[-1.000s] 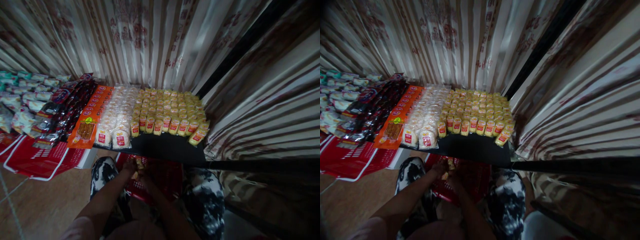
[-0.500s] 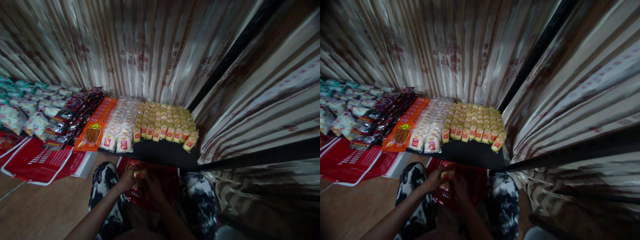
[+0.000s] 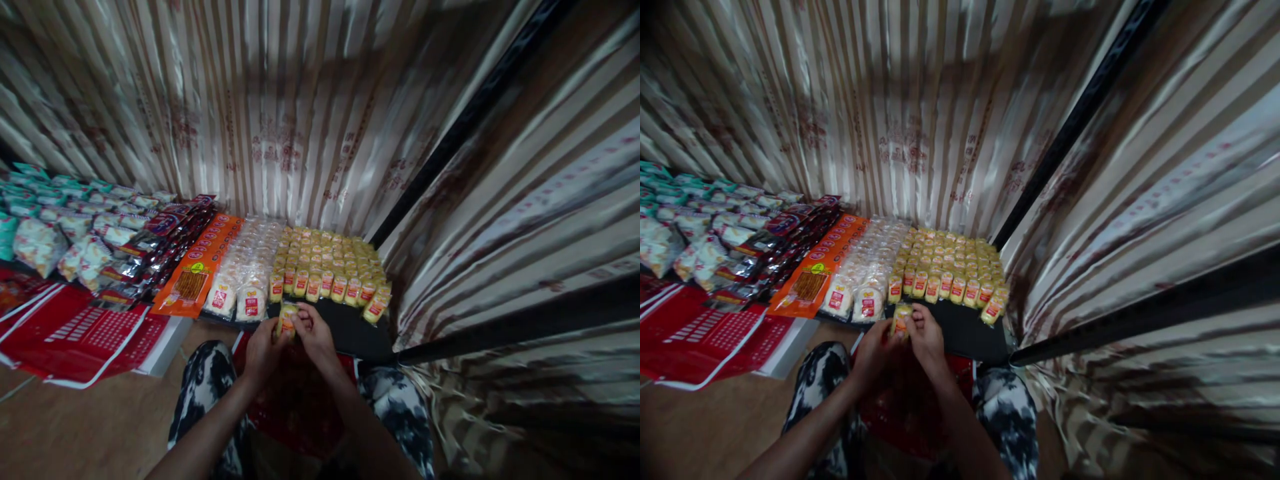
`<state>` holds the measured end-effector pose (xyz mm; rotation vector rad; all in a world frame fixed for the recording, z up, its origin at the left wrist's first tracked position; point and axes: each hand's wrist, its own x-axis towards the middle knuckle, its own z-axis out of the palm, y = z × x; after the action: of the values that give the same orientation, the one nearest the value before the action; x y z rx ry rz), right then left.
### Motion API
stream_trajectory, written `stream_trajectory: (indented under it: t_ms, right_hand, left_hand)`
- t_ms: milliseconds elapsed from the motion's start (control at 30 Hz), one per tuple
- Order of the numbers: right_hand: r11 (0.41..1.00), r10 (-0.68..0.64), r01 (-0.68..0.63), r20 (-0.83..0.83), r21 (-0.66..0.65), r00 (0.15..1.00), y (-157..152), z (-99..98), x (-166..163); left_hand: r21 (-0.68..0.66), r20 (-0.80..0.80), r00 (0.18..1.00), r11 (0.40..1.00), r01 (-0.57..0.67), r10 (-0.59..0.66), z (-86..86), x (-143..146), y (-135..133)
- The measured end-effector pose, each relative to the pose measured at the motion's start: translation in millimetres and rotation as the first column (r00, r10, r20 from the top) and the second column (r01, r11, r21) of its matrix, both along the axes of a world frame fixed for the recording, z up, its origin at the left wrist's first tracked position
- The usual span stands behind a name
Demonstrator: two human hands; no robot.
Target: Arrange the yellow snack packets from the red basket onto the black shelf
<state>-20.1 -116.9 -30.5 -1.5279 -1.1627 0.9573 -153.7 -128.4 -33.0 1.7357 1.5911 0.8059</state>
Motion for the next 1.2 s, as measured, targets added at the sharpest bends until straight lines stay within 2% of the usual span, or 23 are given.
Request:
stream_trajectory:
  t_ms: [167, 333, 533, 633, 800, 1000, 1067, 1200]
  right_hand:
    - [0.990, 0.132, -0.126, 0.090, -0.068, 0.987, 37.5, -0.6, 8.2]
    - [0.977, 0.206, -0.193, 0.167, -0.087, 0.964, 47.9, 0.0, 15.5]
    - [0.983, 0.168, -0.181, 0.290, 0.017, 0.942, 41.2, -13.4, 21.7]
    - [0.981, 0.161, -0.187, 0.315, 0.055, 0.935, 40.8, -21.1, 22.0]
    - [0.989, 0.065, -0.105, 0.341, 0.100, 0.938, 42.6, -30.1, 17.7]
    - [0.985, 0.090, -0.136, 0.345, 0.110, 0.934, 41.4, -31.8, 16.4]
    - [0.984, 0.087, -0.135, 0.349, 0.117, 0.933, 40.4, -32.1, 16.8]
    - [0.981, 0.087, -0.145, 0.380, 0.129, 0.921, 38.0, -31.5, 17.0]
  left_hand:
    - [0.022, 0.009, 0.988, 0.987, -0.157, 0.157, 1.3, 16.3, 22.7]
    - [0.049, 0.061, 0.973, 0.973, -0.224, 0.221, -2.9, 25.1, 37.0]
    - [0.175, -0.001, 0.962, 0.947, -0.268, 0.272, -8.5, 36.4, 45.2]
    - [0.151, -0.100, 0.952, 0.950, -0.272, 0.289, -2.6, 41.8, 46.8]
    - [0.104, -0.189, 0.912, 0.931, -0.351, 0.365, 2.0, 47.0, 47.8]
    - [0.288, -0.269, 0.874, 0.900, -0.328, 0.405, -4.3, 50.4, 53.8]
    - [0.302, -0.266, 0.882, 0.903, -0.307, 0.389, -5.5, 52.3, 56.6]
    - [0.246, -0.194, 0.916, 0.921, -0.302, 0.352, -11.0, 53.9, 61.3]
